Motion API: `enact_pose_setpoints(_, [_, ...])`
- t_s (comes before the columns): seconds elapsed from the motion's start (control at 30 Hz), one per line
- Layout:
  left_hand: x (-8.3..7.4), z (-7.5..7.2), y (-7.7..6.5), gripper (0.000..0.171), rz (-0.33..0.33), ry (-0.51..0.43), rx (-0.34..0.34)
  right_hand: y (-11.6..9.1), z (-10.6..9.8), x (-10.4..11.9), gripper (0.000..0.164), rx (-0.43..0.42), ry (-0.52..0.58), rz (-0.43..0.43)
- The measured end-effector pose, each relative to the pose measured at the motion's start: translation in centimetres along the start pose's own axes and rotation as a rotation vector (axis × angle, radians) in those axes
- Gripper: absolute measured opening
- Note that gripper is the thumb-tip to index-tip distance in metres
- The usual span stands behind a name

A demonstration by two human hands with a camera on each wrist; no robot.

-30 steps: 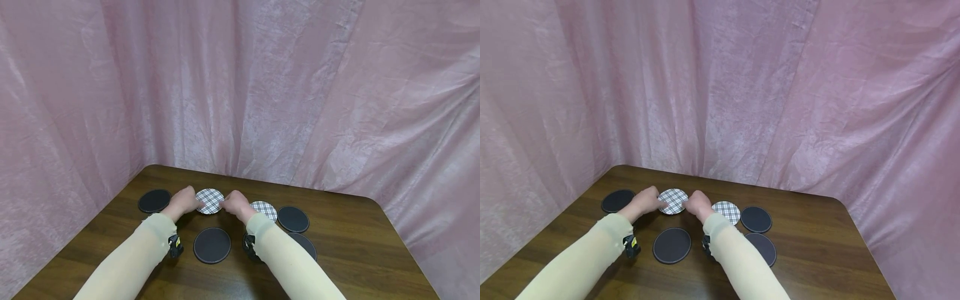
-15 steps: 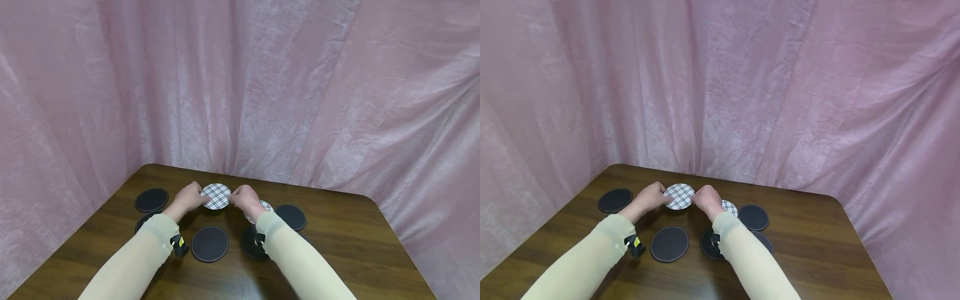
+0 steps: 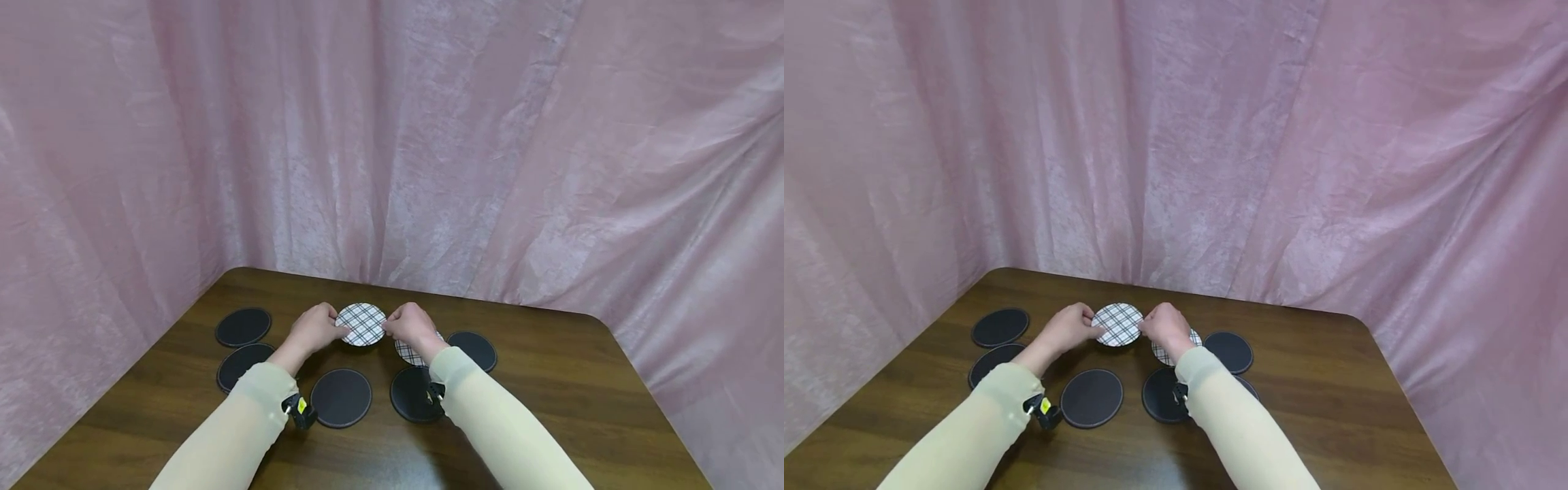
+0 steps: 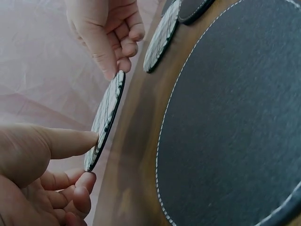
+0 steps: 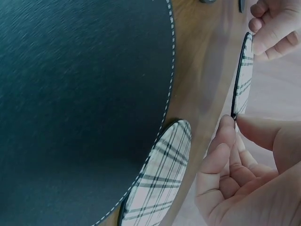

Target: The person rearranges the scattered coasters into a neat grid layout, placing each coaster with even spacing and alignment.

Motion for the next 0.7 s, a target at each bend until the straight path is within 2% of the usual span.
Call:
enact_pose_setpoints(0.13, [-1.2, 0.1, -1.3, 0.057, 0.004, -0.012, 0.0, 2.4, 1.9, -2.4, 0.024, -0.006, -0.049, -0.025])
enact_pose_setpoints(0.2, [-1.7, 0.3, -1.8, 0.056, -0.004, -0.017, 0.002, 3.0, 2.3, -3.1, 0.022, -0.001, -0.072, -0.011])
enact_pose_setpoints(0.37, [-5.8, -0.6, -5.1, 0.049, -0.029, -0.026, 0.002, 2.1, 1.6, -2.5, 0.018, 0.03, -0.091, 0.027])
enact_pose_setpoints(0.43, [-7.4, -0.9, -6.4, 0.048, -0.049, -0.022, 0.019, 2.8, 2.4, -3.1, 0.018, 0.034, -0.106, 0.026])
enact_pose_setpoints(0.5, [-6.2, -0.3, -5.8, 0.049, -0.041, -0.005, 0.019, 5.0, 4.4, -5.1, 0.021, 0.027, -0.13, 0.005])
enact_pose_setpoints(0.53, [-4.9, 0.3, -5.0, 0.05, -0.038, 0.009, 0.02, 4.8, 4.2, -5.0, 0.023, 0.022, -0.137, 0.002])
enact_pose_setpoints(0.6, [-2.1, 1.5, -3.2, 0.053, -0.036, 0.022, 0.02, 6.4, 5.8, -6.7, 0.028, 0.012, -0.138, -0.019])
enact_pose_setpoints(0.67, [0.5, 2.6, -1.6, 0.056, -0.029, 0.031, 0.017, 5.2, 5.0, -5.9, 0.03, 0.012, -0.133, -0.02])
enact_pose_setpoints(0.7, [1.0, 3.0, -1.2, 0.058, -0.034, 0.038, 0.021, 4.0, 4.1, -5.1, 0.03, 0.014, -0.125, -0.014])
Point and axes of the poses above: each hand's wrist, its own y-axis towards the middle knuckle, its own z-axis out of the palm, x = y × z, the point moved 7 cm from there along y, towards the middle knuckle, and after that the axes turned 15 degrees about -y, right-handed, at the moved point
